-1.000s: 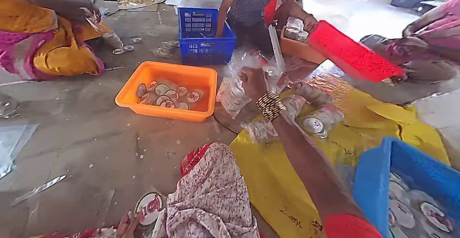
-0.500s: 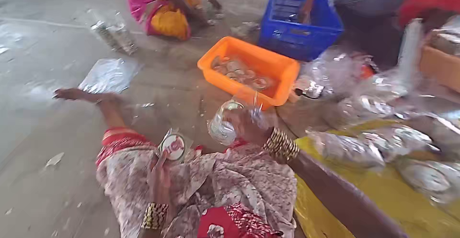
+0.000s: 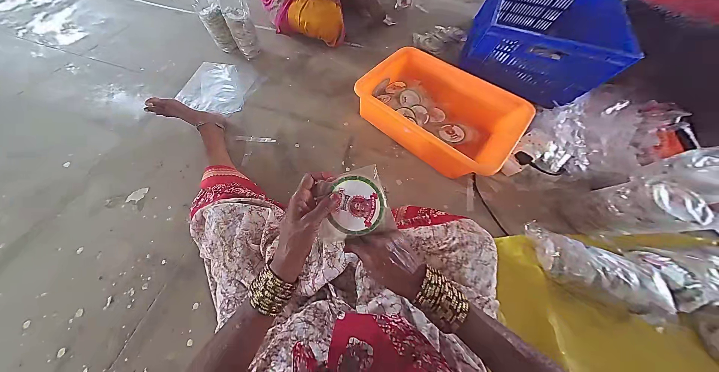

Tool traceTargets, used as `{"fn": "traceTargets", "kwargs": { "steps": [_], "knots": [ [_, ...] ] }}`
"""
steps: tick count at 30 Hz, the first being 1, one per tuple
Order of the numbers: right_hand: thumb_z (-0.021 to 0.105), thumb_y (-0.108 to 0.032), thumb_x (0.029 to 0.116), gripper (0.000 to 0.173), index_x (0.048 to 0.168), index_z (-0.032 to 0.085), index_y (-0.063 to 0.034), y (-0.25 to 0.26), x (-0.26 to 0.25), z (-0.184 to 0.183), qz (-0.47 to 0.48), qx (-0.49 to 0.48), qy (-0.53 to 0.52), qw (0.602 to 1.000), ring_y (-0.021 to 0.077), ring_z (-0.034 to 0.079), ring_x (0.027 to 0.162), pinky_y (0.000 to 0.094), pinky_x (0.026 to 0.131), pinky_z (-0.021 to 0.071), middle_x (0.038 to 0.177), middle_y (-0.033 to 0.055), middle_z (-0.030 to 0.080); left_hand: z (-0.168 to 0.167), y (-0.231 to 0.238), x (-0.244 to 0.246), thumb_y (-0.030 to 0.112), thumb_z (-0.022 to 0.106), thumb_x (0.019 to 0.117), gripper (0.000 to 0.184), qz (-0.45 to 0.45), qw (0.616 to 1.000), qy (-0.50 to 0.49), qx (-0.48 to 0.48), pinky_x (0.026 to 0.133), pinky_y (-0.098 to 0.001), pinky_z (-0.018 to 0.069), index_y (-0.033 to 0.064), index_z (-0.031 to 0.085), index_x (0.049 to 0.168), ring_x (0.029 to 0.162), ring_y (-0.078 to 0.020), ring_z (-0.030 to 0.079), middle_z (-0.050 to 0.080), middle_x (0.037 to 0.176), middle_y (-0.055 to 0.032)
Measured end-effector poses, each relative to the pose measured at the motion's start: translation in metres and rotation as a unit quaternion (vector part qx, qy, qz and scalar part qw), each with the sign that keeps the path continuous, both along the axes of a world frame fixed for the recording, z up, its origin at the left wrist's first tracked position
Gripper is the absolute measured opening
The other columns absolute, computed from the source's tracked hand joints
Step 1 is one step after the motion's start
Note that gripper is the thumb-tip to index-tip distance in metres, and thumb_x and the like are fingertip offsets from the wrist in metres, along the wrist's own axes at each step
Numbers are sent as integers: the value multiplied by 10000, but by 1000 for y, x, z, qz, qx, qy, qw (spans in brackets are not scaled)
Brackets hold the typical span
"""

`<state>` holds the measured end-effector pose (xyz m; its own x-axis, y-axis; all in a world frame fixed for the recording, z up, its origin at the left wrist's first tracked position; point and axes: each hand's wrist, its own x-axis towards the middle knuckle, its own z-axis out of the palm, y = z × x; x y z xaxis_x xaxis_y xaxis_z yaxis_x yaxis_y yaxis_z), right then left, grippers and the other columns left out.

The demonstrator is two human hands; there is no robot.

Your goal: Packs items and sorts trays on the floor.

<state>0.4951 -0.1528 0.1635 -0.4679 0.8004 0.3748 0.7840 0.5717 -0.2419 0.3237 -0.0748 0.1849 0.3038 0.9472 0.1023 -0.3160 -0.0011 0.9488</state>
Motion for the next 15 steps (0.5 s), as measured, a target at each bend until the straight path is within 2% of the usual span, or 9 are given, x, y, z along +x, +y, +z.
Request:
{"fn": "traceTargets", "kwargs": {
  "steps": [2, 4, 7, 10, 12, 15],
  "knots": [
    [662, -95, 883, 65, 833, 703, -101, -4, 2, -3, 16, 2, -13, 1000, 264, 706, 710, 408, 585, 578, 750, 71, 671, -6, 5, 4, 14, 559, 960, 327, -8, 999, 44, 8, 860, -291, 587, -54, 511, 1277, 963, -131, 696, 701, 1082, -97],
    [678, -85, 844, 51, 831, 715, -117, -10, 0, -6, 16, 3, -19, 1000, 264, 710, 765, 402, 622, 585, 814, 71, 688, -7, 9, 5, 75, 551, 981, 332, -41, 994, 104, 18, 823, -282, 587, -45, 513, 1288, 929, -118, 691, 692, 1070, -87],
    [662, -139, 863, 57, 836, 711, -127, -17, 0, -10, 15, -9, -15, 1000, 263, 723, 854, 405, 679, 589, 907, 75, 718, -8, 12, 3, 149, 534, 1013, 338, -81, 983, 157, 40, 638, -243, 588, -1, 511, 1315, 789, -95, 689, 691, 1031, -52],
    [564, -330, 987, 281, 930, 729, -109, -20, 4, -11, 4, -39, 6, 999, 251, 730, 932, 410, 788, 595, 962, 65, 739, -8, 10, 4, 139, 531, 1018, 310, -70, 987, 139, 47, 541, -217, 542, 9, 526, 1299, 715, -87, 664, 695, 1021, -51],
    [538, -392, 1004, 354, 1009, 730, -95, -21, 6, -8, -9, -48, 17, 999, 260, 723, 978, 413, 857, 583, 990, 68, 743, -6, 7, 8, 107, 529, 1014, 296, -26, 994, 99, 32, 544, -217, 548, -7, 533, 1287, 740, -96, 677, 699, 1027, -63],
    [532, -410, 1016, 399, 1161, 701, -79, -19, 7, -7, -29, -37, 35, 998, 266, 716, 1026, 407, 914, 568, 1051, 77, 747, 3, 7, 17, 34, 480, 1019, 301, 40, 999, 11, -17, 527, -209, 557, -5, 512, 1316, 733, -95, 689, 703, 1021, -72]
  ]
}}
